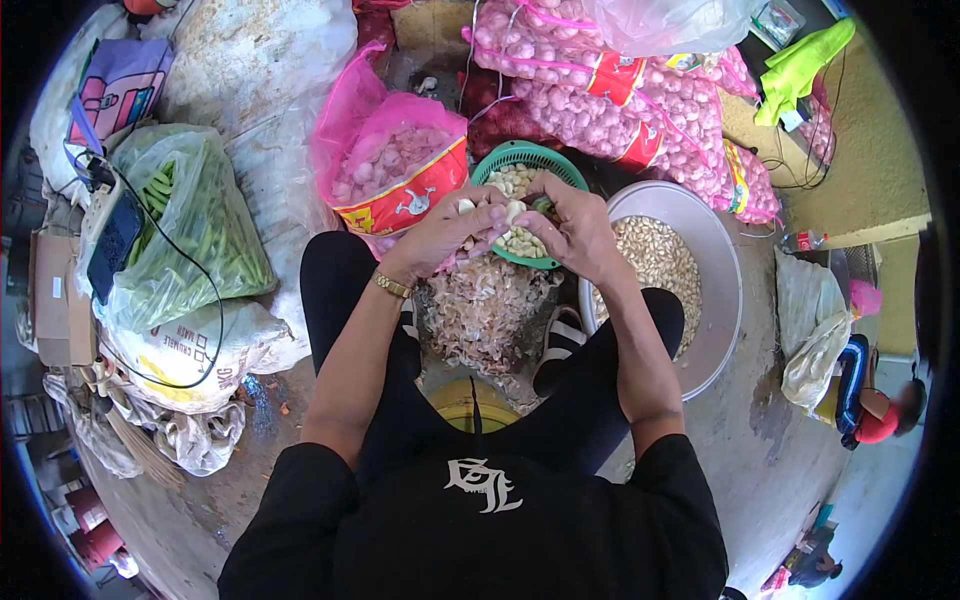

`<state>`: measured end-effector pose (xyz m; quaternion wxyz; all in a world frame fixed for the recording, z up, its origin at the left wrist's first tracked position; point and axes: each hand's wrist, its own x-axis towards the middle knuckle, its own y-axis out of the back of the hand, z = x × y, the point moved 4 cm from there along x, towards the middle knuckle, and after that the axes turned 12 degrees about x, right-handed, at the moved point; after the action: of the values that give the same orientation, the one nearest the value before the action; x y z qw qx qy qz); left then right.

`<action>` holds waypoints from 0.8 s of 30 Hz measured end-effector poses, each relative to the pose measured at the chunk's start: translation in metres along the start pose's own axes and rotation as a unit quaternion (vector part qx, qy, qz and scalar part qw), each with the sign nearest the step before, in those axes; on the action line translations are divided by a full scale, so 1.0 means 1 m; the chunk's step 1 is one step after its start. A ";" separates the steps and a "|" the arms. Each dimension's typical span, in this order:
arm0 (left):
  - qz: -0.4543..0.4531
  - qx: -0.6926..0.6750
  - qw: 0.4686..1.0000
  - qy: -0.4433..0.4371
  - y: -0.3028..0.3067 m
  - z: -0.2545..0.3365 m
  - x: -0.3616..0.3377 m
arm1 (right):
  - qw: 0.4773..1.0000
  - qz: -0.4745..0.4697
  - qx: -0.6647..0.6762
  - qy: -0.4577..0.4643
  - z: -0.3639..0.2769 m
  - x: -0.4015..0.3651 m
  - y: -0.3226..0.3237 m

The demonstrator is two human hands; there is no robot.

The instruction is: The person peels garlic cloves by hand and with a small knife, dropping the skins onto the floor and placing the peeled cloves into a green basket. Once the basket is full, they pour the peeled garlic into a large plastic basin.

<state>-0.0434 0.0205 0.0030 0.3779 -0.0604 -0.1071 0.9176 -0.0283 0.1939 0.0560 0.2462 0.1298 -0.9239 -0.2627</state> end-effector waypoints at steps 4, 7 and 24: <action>-0.002 0.019 1.000 0.015 -0.002 0.003 0.001 | 1.000 -0.010 0.015 0.002 -0.003 -0.002 0.000; 0.003 0.028 0.999 0.036 0.001 0.002 0.001 | 1.000 -0.011 0.023 0.009 0.002 -0.004 -0.001; -0.056 0.107 0.992 0.039 0.008 0.005 0.003 | 0.996 -0.092 0.015 -0.008 0.001 -0.004 -0.003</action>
<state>-0.0517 0.0163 0.0064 0.4368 -0.0492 0.0037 0.8982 -0.0253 0.1934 0.0516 0.2114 0.2158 -0.9137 -0.2717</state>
